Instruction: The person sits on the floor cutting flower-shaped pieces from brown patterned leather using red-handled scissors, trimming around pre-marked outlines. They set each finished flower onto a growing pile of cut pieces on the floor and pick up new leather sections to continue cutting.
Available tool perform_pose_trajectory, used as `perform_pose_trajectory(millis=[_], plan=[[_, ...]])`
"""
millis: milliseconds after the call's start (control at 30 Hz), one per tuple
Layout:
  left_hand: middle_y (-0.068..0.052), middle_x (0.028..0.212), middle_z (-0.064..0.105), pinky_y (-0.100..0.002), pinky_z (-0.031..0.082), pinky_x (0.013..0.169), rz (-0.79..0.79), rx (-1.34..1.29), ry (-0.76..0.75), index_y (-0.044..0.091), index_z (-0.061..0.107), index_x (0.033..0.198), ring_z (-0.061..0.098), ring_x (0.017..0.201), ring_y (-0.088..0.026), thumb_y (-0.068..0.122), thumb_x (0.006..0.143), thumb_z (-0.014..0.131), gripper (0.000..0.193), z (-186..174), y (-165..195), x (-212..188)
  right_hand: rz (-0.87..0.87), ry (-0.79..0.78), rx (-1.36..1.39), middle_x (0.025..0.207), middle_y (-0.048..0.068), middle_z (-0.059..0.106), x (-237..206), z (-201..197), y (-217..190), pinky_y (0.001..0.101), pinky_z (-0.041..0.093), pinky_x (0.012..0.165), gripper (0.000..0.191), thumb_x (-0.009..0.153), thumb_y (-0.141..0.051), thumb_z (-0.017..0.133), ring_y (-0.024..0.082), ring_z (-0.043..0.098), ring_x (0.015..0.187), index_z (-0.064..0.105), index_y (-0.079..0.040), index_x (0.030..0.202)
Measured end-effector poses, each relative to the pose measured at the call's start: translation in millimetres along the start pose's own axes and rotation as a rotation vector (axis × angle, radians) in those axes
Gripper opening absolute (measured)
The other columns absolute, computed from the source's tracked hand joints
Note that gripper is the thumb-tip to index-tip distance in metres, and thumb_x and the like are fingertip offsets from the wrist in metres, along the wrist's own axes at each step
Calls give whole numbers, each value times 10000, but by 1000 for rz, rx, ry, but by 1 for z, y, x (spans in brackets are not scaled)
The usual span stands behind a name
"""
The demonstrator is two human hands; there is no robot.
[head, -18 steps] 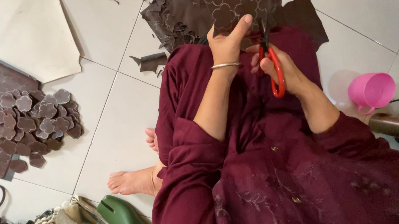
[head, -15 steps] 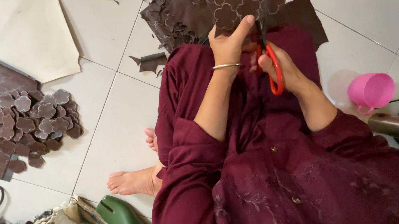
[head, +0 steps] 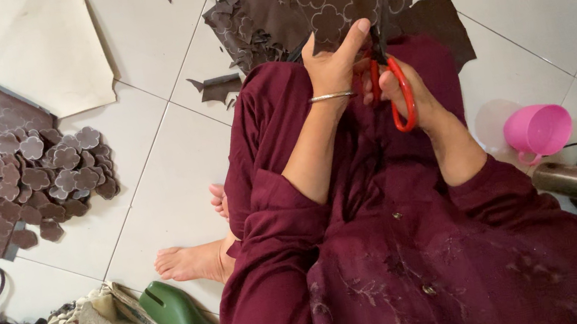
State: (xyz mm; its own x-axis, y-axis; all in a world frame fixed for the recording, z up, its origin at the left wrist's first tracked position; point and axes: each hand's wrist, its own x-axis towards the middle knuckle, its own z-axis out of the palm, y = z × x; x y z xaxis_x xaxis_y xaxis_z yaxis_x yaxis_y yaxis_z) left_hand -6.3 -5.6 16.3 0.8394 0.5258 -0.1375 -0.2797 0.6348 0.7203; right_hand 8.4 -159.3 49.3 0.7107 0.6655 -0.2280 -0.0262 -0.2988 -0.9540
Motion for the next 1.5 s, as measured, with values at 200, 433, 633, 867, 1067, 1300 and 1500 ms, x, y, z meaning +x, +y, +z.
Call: perform_pose_trajectory(millis=[200, 433, 633, 867, 1067, 1300, 1500], plan=[[-53, 910, 712, -289, 567, 693, -80, -53, -27, 9, 679, 994, 673, 773, -133, 109, 879, 819, 207, 0, 8, -2, 19, -55, 76, 1036, 16, 596, 0, -4, 2, 268, 485, 759, 953, 882, -843, 520, 134, 619, 899, 560, -17, 1355], [-78, 951, 712, -324, 546, 693, -178, -45, -188, -9, 660, 1075, 665, 791, -166, 126, 926, 788, 238, -16, 11, -4, -41, -23, 41, 1017, 26, 586, -18, 0, -7, 288, 515, 792, 798, 989, -727, 512, 134, 602, 890, 560, -22, 1360], [-198, 1163, 739, -433, 590, 950, -314, -189, -475, -44, 661, 1244, 730, 1083, -308, 299, 1028, 625, 408, -35, 18, 1, -66, 14, 21, 977, 7, 563, -31, -3, -15, 279, 552, 775, 618, 1030, -576, 568, 115, 606, 863, 571, -34, 1328], [-168, 1267, 690, -499, 590, 1039, -377, -205, -376, -17, 623, 1293, 681, 1195, -321, 251, 1012, 655, 389, -41, 47, -4, 4, 95, -46, 934, -30, 569, -40, 0, -22, 261, 508, 757, 407, 1030, -358, 678, 78, 568, 840, 595, -65, 1299], [-148, 1190, 716, -464, 642, 937, -315, -111, -332, -9, 634, 1249, 732, 1060, -277, 33, 1029, 644, 225, -34, 45, 0, 46, 101, -104, 865, -25, 521, -38, 2, -30, 274, 473, 733, 414, 974, -297, 758, 98, 512, 790, 607, -65, 1281], [-126, 1093, 720, -473, 670, 862, -226, -81, -303, -4, 648, 1184, 726, 974, -241, -20, 1041, 661, 144, -46, 28, 4, 53, 77, -235, 845, -18, 533, -39, -4, -27, 281, 484, 713, 444, 949, -292, 789, 100, 537, 766, 608, -67, 1288], [-149, 1068, 732, -433, 671, 777, -258, -51, -289, -29, 641, 1136, 749, 891, -259, -12, 994, 648, 143, -42, 15, 6, 73, -98, 95, 1022, 2, 589, -43, -16, -17, 274, 509, 774, 470, 1013, -336, 650, 100, 569, 877, 544, -68, 1384]])
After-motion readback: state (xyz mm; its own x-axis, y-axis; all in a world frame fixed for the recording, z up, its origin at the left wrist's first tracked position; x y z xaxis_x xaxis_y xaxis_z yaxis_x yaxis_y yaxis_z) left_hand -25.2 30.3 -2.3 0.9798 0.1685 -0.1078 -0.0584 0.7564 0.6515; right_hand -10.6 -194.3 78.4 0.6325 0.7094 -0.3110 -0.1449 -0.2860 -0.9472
